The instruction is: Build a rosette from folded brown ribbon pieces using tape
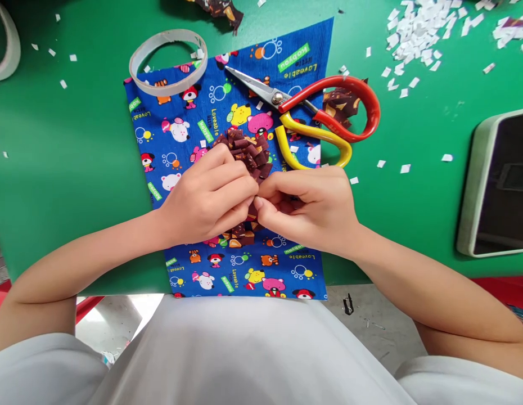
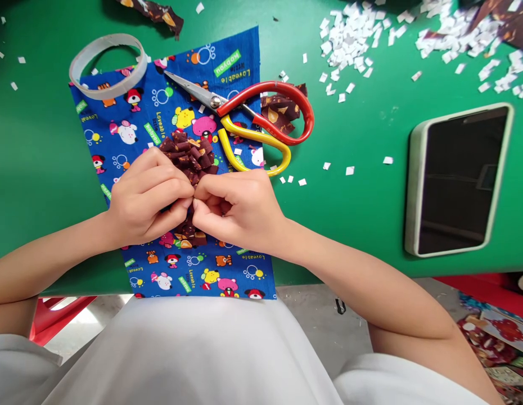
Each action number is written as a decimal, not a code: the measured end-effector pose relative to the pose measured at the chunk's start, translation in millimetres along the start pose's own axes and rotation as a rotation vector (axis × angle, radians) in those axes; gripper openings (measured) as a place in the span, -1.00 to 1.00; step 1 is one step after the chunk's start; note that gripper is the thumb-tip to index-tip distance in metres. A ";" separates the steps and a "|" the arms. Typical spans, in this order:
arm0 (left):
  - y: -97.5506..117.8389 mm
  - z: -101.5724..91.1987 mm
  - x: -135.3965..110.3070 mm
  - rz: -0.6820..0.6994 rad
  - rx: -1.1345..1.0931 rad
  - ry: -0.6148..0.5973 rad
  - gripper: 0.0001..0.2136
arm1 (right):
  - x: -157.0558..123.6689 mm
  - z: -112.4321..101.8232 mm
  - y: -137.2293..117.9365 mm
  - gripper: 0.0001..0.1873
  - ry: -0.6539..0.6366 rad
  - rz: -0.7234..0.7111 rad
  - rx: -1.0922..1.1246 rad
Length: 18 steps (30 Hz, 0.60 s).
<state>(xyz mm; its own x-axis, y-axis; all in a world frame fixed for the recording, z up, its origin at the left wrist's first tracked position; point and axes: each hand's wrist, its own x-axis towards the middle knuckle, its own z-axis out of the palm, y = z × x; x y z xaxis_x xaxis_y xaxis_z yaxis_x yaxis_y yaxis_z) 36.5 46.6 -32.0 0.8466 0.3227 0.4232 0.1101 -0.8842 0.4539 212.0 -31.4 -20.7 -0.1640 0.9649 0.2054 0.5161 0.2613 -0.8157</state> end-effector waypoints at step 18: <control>-0.4 -3.0 0.9 -0.010 -0.062 -0.008 -0.92 | 0.6 -2.8 -2.2 -0.79 -0.061 0.030 0.048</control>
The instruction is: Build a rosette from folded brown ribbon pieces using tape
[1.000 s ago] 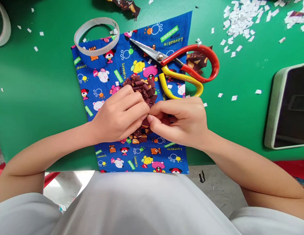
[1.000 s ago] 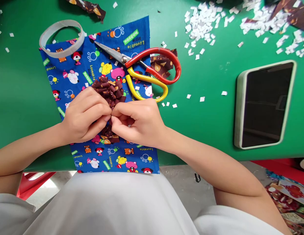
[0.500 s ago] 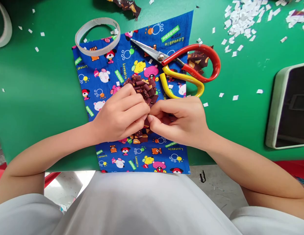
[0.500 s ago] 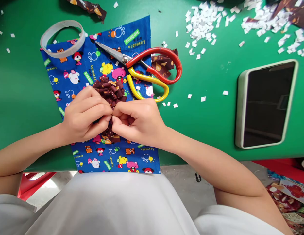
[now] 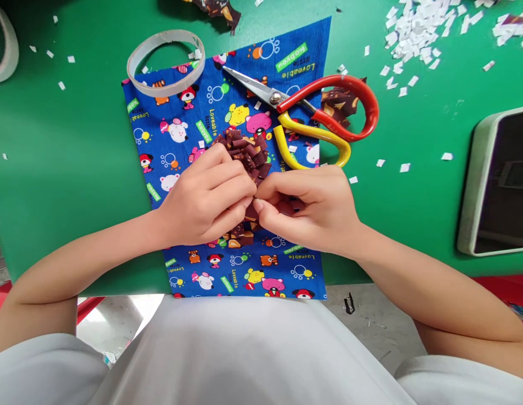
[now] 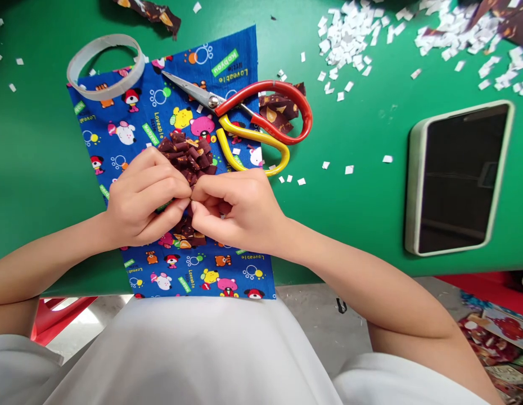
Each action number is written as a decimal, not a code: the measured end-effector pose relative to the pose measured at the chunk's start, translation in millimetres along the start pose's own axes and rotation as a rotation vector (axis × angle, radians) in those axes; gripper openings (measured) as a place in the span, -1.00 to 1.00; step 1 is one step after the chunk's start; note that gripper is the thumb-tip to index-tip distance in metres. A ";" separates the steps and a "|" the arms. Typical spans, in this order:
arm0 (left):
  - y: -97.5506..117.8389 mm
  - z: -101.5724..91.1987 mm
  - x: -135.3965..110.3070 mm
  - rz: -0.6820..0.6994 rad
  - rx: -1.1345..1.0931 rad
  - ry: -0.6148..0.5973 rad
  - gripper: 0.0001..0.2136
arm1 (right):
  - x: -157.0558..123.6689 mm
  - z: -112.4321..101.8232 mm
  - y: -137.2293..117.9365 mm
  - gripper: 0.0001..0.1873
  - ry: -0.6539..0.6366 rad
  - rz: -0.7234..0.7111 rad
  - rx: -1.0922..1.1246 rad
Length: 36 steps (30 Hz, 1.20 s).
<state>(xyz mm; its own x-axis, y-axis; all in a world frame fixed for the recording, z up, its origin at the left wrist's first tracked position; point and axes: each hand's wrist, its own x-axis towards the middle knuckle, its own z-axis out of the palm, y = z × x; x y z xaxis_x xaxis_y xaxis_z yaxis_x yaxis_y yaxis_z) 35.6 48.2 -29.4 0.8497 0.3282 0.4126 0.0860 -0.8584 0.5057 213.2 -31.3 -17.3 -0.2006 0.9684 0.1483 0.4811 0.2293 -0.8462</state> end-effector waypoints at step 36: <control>4.3 -6.5 5.7 -0.125 -0.133 0.111 -0.87 | -0.8 1.8 0.1 -0.80 0.245 0.174 0.189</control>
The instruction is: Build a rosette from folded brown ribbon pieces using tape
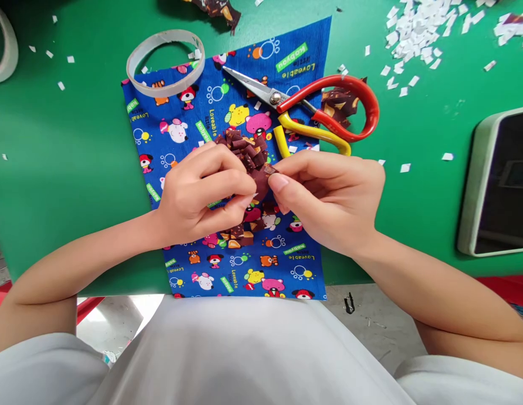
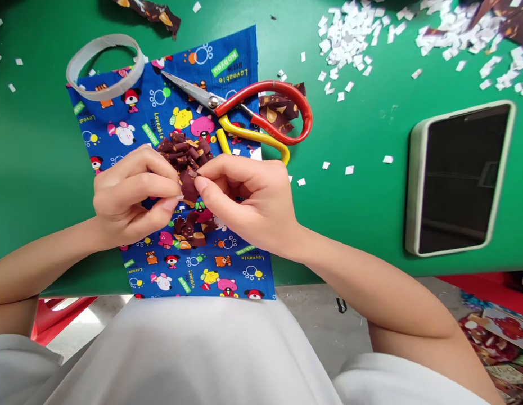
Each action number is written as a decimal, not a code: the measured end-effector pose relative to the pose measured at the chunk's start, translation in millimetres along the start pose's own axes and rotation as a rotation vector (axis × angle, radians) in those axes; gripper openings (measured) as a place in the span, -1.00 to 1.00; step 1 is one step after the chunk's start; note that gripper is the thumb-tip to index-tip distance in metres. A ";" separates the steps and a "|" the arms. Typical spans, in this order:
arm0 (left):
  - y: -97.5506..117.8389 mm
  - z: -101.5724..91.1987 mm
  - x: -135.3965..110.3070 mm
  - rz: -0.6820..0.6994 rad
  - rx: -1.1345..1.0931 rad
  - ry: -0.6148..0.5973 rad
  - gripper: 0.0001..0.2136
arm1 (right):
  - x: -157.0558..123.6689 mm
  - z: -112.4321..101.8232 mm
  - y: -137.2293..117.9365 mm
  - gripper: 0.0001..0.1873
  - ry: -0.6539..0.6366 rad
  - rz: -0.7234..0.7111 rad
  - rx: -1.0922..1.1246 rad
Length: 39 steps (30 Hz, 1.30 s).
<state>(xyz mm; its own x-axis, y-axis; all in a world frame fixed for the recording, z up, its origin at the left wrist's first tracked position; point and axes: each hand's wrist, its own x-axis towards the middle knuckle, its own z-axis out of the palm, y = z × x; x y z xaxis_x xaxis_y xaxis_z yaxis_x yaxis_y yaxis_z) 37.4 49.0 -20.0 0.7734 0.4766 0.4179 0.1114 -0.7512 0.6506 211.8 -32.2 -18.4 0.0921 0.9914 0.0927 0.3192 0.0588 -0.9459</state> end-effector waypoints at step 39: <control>-5.5 1.7 0.8 -0.057 -0.022 -0.081 -0.76 | -5.6 4.9 1.2 -0.90 -0.059 -0.331 -0.283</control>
<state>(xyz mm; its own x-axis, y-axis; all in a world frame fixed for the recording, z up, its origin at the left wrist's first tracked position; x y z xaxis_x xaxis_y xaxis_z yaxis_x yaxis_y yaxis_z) 38.5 52.7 -24.3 0.8140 0.4791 0.3283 0.1434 -0.7136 0.6857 207.0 -37.2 -21.6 -0.1099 0.9298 0.3513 0.5694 0.3486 -0.7445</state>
